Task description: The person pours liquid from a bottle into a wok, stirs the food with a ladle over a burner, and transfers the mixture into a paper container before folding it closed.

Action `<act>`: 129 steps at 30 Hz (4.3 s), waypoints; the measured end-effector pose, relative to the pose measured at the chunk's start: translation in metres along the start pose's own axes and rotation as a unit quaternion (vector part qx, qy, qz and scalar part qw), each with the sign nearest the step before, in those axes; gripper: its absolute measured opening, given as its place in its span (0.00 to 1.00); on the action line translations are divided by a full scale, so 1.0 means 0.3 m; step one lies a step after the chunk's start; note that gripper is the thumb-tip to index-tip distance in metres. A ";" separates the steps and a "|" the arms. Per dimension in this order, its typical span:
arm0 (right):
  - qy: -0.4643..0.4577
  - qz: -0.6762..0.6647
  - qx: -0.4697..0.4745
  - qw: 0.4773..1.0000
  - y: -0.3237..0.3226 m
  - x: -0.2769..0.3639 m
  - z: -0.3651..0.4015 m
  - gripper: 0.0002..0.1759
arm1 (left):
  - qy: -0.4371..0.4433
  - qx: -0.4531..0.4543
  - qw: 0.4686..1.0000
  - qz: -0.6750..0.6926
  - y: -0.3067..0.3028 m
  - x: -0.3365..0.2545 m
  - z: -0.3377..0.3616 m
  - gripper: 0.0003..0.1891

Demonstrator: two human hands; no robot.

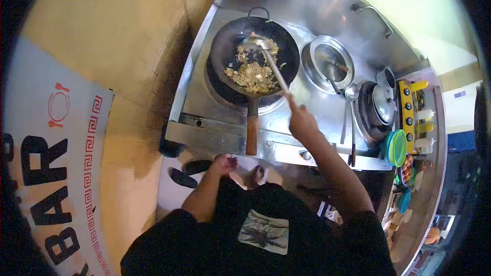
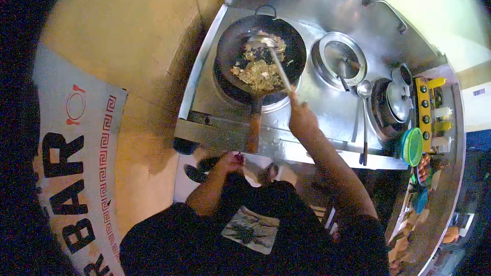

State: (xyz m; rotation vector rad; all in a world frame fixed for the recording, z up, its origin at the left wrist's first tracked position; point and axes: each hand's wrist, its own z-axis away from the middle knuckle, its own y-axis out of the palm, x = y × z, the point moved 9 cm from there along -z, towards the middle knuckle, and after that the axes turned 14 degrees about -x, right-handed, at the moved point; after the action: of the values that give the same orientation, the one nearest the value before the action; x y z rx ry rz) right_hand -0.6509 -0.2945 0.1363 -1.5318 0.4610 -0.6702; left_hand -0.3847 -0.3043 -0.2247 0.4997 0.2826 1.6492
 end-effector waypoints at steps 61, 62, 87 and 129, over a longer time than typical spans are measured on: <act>-0.214 0.280 -0.029 0.935 -0.594 -0.007 0.239 0.28 | 0.151 0.116 0.936 -0.295 0.811 0.089 0.699 0.11; -0.202 0.297 -0.010 0.933 -0.585 -0.013 0.241 0.28 | 0.132 0.127 0.944 -0.274 0.807 0.065 0.669 0.11; -0.029 0.036 0.005 0.999 -0.102 -0.029 -0.008 0.25 | 0.161 0.189 0.936 -0.250 0.700 -0.018 0.535 0.07; -0.048 -0.009 0.028 0.998 -0.091 0.224 0.000 0.37 | 0.143 0.173 0.938 -0.264 0.762 0.031 0.587 0.06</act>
State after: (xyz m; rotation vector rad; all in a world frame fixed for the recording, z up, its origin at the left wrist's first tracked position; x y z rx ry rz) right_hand -0.6040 -0.3362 0.1724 -1.5094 0.3521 -0.6157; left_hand -0.5018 -0.3460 0.0360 0.3963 0.8580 1.1398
